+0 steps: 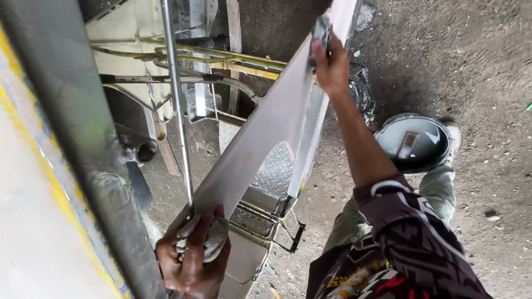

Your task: The person sands the edge of a white vehicle door panel using a sanding block. They hold a cloth in their left hand while sanding with their right hand, working along the seam and the lower curved section of the panel.

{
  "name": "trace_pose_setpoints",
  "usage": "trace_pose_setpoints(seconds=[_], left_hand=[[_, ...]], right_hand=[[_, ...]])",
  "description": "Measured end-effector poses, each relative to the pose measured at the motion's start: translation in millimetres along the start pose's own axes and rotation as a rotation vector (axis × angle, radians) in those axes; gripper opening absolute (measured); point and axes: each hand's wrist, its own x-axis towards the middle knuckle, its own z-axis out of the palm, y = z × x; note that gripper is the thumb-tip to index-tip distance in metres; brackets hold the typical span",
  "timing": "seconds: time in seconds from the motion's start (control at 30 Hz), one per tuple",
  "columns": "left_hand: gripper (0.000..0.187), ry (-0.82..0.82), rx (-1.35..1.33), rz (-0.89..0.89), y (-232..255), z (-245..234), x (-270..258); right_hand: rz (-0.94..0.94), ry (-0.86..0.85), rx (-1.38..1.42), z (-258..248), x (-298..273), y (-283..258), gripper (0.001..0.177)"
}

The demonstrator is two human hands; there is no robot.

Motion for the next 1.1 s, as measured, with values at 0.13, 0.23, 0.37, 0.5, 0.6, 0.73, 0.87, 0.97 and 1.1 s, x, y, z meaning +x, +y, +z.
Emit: trace_pose_setpoints(seconds=[0.13,0.23,0.37,0.5,0.6,0.73,0.87,0.97,1.1], left_hand=[[0.042,0.008,0.028,0.004,-3,-3,-1],[0.045,-0.089,0.002,0.003,-7,-8,-3],[0.048,-0.131,-0.027,0.026,-17,-6,1],[0.051,-0.207,-0.060,0.018,-20,-17,-11],[0.051,-0.196,-0.045,0.025,-23,-13,-9],[0.051,-0.224,-0.035,0.039,-23,-10,-7],[0.051,-0.242,0.006,0.047,-25,-16,-10],[0.051,-0.240,0.020,0.049,-24,-16,-15],[0.052,-0.275,0.051,0.060,-26,-17,-10]], right_hand=[[-0.155,0.018,-0.134,32,-107,54,0.044],[-0.601,0.028,0.024,43,-226,32,0.061],[-0.490,-0.008,0.009,29,-101,28,0.057],[-0.202,-0.070,0.042,5,-40,13,0.043],[-0.789,0.087,0.049,27,-156,-16,0.048],[-0.725,-0.010,-0.089,24,-146,6,0.056],[-0.272,-0.070,0.137,4,-54,-27,0.054],[-0.419,-0.019,0.056,17,-82,12,0.047],[-0.783,-0.016,-0.157,20,-174,-17,0.057]])
